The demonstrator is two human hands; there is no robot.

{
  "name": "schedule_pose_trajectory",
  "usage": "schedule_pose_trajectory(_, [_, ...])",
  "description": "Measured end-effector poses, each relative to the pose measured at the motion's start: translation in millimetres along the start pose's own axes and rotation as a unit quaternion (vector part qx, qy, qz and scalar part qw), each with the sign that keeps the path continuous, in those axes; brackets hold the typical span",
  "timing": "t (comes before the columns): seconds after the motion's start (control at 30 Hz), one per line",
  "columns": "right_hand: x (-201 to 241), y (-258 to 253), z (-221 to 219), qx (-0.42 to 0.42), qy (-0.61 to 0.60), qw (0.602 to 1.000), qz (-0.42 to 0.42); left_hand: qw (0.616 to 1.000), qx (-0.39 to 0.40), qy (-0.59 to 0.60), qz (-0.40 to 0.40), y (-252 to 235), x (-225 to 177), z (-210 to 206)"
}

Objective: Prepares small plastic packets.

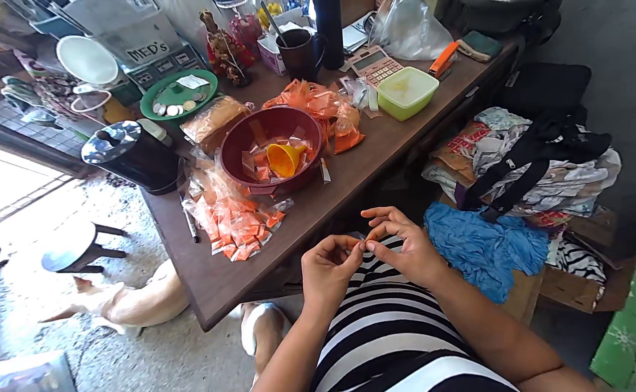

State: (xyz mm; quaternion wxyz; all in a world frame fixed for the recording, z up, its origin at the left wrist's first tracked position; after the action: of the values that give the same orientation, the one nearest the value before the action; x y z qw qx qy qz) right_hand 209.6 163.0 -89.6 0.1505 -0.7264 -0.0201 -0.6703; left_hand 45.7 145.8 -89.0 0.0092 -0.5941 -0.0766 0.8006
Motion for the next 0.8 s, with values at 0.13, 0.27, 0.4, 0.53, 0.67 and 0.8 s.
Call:
schedule_pose_trajectory(0.13, [-2, 0, -3, -0.005, 0.056, 0.998, 0.000, 0.996, -0.030, -0.076, -0.047, 2, -2, -1])
schedule_pose_trajectory(0.27, [-2, 0, -5, -0.024, 0.118, 0.993, 0.016, 0.978, -0.073, -0.167, -0.104, 3, -8, -2])
schedule_pose_trajectory(0.4, [-3, -1, -6, -0.019, 0.129, 0.991, 0.024, 0.967, -0.068, -0.211, -0.126, 0, -11, 0])
schedule_pose_trajectory(0.53, [-5, -2, -7, -0.005, 0.117, 0.993, 0.012, 0.958, -0.070, -0.245, -0.133, 0, -12, 0])
schedule_pose_trajectory(0.67, [-9, -4, 1, 0.016, 0.054, 0.998, 0.023, 0.972, -0.035, -0.201, -0.119, -1, -13, 3])
schedule_pose_trajectory(0.8, [-18, -8, 1, 0.075, -0.014, 0.997, 0.020, 0.987, 0.007, -0.141, -0.081, -5, -11, 9])
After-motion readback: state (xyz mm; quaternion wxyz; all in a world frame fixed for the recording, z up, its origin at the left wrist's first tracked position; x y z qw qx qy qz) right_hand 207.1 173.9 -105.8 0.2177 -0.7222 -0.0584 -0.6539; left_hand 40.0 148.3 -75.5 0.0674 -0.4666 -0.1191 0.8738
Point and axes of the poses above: each hand's wrist, its own y-axis away from the middle knuckle, its own z-axis out of the back of the hand, x = y × z, the point moved 7 cm from there along -y, towards the middle knuckle, and after that the axes turned 15 degrees about -y, right-handed, at the moved point
